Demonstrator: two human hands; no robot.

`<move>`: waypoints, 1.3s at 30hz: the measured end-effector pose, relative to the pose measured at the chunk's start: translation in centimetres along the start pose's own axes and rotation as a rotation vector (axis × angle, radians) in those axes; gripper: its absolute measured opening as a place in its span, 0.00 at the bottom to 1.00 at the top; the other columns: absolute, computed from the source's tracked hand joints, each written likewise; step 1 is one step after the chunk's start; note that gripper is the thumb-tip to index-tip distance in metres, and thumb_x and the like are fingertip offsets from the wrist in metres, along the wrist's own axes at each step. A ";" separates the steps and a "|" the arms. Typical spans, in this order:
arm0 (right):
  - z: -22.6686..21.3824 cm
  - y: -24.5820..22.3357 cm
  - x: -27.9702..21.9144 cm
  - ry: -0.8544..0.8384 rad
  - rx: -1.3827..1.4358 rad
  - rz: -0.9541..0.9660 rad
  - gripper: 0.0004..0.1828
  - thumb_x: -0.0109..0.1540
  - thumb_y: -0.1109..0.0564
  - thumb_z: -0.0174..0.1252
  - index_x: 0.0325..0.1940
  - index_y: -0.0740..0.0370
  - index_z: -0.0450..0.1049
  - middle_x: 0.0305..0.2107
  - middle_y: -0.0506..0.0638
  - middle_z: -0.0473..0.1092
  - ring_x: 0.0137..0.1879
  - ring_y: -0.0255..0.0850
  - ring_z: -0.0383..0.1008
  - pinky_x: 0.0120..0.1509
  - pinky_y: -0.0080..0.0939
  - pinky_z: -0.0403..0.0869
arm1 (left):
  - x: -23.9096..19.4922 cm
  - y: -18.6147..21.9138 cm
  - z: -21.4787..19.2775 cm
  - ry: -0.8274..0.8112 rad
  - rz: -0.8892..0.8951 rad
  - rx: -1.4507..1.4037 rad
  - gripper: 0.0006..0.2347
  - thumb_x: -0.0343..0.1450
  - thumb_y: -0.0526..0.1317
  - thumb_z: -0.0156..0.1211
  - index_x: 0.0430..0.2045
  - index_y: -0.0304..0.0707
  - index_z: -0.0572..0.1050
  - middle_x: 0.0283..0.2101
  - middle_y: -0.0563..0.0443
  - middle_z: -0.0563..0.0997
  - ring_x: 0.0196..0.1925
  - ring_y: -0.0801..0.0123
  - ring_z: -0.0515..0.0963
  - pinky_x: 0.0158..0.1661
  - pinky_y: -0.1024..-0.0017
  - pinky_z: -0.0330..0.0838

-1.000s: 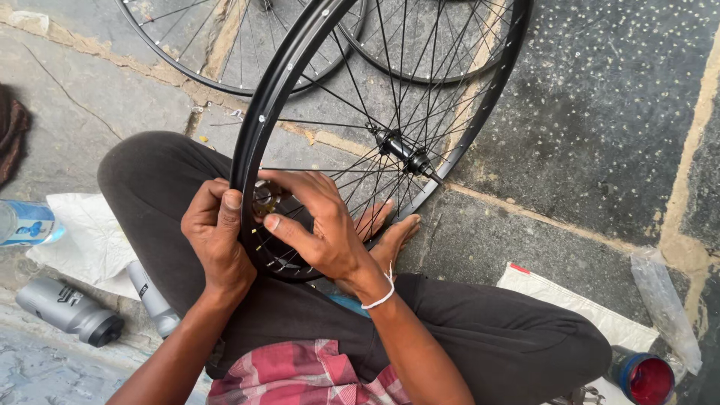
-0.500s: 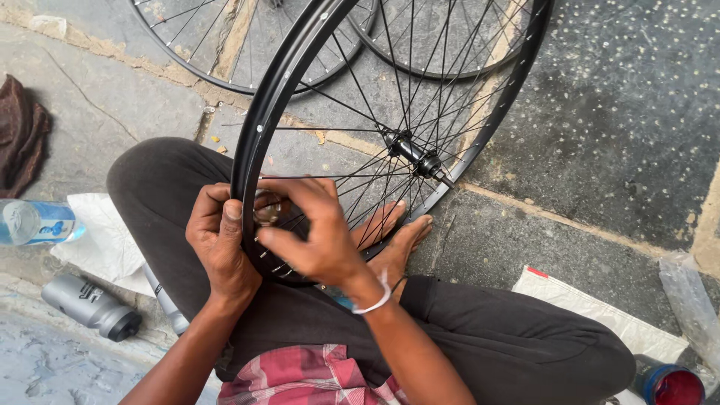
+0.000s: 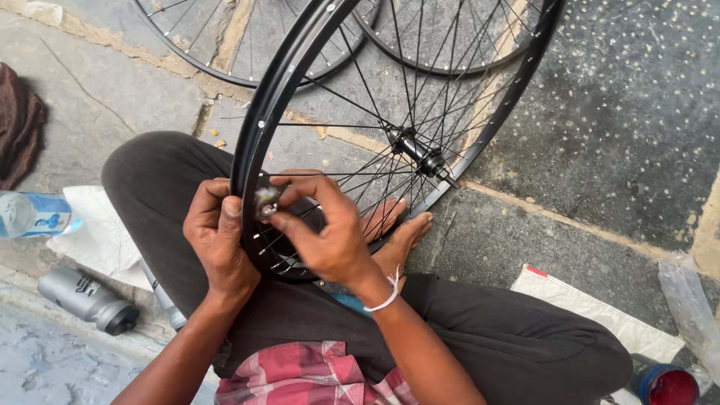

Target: The person sits on the ground and uses a metal tool to tighten the spokes of a bicycle wheel. They rotate the wheel to access different spokes and continue the tightening process. Another bicycle wheel is visible nearby on the ground.

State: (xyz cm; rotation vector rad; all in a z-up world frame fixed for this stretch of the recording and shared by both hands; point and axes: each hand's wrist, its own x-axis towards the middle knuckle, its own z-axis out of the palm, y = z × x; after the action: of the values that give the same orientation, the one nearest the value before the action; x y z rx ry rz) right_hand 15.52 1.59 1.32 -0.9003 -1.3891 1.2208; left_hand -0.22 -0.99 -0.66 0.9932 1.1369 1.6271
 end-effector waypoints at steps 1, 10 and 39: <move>0.7 0.2 -0.1 0.038 -0.107 0.002 0.18 0.65 0.58 0.62 0.59 0.60 0.73 0.50 0.50 0.75 0.55 0.36 0.76 0.62 0.38 0.77 | 0.0 0.1 0.1 -0.003 -0.011 -0.007 0.13 0.77 0.47 0.63 0.41 0.34 0.72 0.37 0.53 0.79 0.37 0.78 0.77 0.40 0.79 0.72; -0.4 0.1 -0.2 0.012 0.022 -0.089 0.10 0.58 0.65 0.62 0.43 0.61 0.73 0.49 0.55 0.74 0.56 0.45 0.75 0.64 0.45 0.70 | -0.2 -0.5 -0.4 -0.007 0.051 0.032 0.13 0.81 0.44 0.63 0.40 0.29 0.73 0.37 0.55 0.76 0.38 0.82 0.73 0.43 0.83 0.67; 0.3 -0.1 -0.1 -0.022 -0.045 -0.113 0.17 0.58 0.68 0.62 0.52 0.68 0.75 0.46 0.56 0.75 0.54 0.47 0.75 0.66 0.45 0.70 | -0.3 0.2 0.3 -0.017 0.041 0.033 0.14 0.79 0.47 0.62 0.40 0.32 0.72 0.37 0.54 0.77 0.37 0.79 0.75 0.41 0.80 0.69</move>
State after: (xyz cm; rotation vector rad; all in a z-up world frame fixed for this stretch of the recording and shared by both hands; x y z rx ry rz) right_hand 15.23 1.39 1.37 -0.8304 -1.4701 1.1210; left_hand 0.12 -1.19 -0.45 1.0563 1.1421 1.6340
